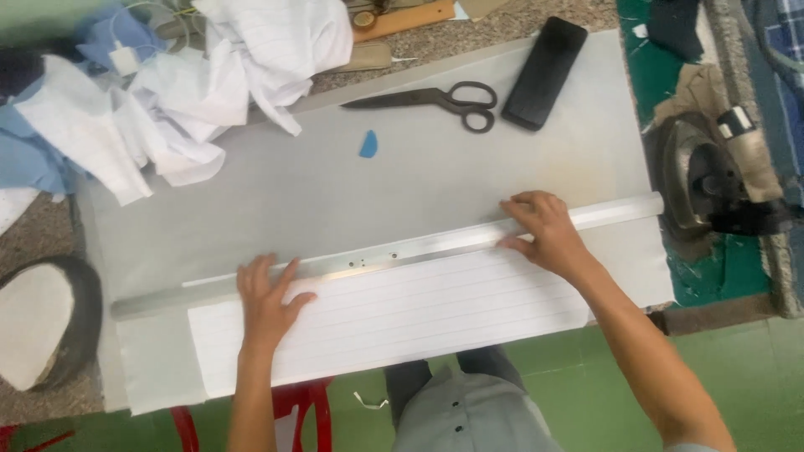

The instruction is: The person irons a white striped fabric piece on a table, then uses shears to trim its edges. They repeat this process on another piece, then fold a smaller piece and iron it using a ruler as a guide.

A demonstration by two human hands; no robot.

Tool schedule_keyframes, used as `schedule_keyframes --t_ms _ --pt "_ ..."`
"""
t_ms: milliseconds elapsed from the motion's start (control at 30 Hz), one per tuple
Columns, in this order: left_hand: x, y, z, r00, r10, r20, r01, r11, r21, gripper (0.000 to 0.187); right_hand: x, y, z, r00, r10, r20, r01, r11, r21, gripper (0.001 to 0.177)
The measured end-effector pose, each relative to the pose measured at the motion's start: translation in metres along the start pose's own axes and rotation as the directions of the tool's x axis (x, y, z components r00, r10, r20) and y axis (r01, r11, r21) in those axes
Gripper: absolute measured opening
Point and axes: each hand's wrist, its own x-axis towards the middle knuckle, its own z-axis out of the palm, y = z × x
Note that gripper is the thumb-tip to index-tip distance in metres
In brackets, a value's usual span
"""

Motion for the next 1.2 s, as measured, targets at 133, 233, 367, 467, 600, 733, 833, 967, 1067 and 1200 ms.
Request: schedule_keyframes --t_ms 133,233,367,467,600,733,833,967,1067,1200 --pt "-0.023 0.030 -0.002 0.948 0.083 -0.307 -0.046 0.991 0.123 0.057 -0.056 0.046 -0.023 0.871 -0.040 -0.489 0.036 0.999 -0.018 0.031" --pt "-0.044 0.040 0.024 0.972 -0.078 -0.221 0.107 0.986 0.125 0.063 -0.097 0.071 -0.009 0.889 -0.072 -0.452 0.012 0.991 -0.134 0.037" --pt "-0.037 0.055 0.032 0.980 -0.167 -0.107 0.177 0.980 0.091 0.069 -0.109 0.079 0.010 0.950 0.018 -0.311 -0.090 0.972 -0.218 0.048" --pt "-0.030 0.060 0.030 0.941 -0.337 0.041 0.335 0.941 0.046 0.078 -0.104 0.084 0.020 0.954 0.009 -0.300 -0.084 0.968 -0.238 0.051" --pt "-0.029 0.062 0.029 0.936 -0.350 0.025 0.350 0.936 0.031 0.072 -0.098 0.079 0.016 0.945 0.005 -0.326 -0.072 0.978 -0.195 0.047" --pt "-0.028 0.062 0.027 0.936 -0.351 0.031 0.349 0.936 0.052 0.072 -0.097 0.078 0.016 0.936 0.014 -0.352 -0.070 0.986 -0.148 0.046" --pt "-0.030 0.064 0.028 0.955 -0.294 -0.040 0.295 0.955 0.016 0.069 -0.094 0.070 0.006 0.930 0.032 -0.366 -0.075 0.992 -0.105 0.044" --pt "-0.029 0.066 0.028 0.957 -0.280 -0.073 0.281 0.960 0.012 0.069 -0.098 0.067 0.007 0.925 0.062 -0.376 -0.109 0.988 -0.106 0.046" --pt "-0.031 0.064 0.030 0.949 -0.314 -0.041 0.314 0.949 0.003 0.068 -0.100 0.065 0.004 0.885 -0.068 -0.461 0.012 0.992 -0.124 0.029" --pt "-0.028 0.066 0.029 0.951 -0.307 -0.047 0.307 0.952 -0.007 0.070 -0.099 0.074 0.009 0.920 -0.077 -0.384 0.011 0.985 -0.173 0.035"
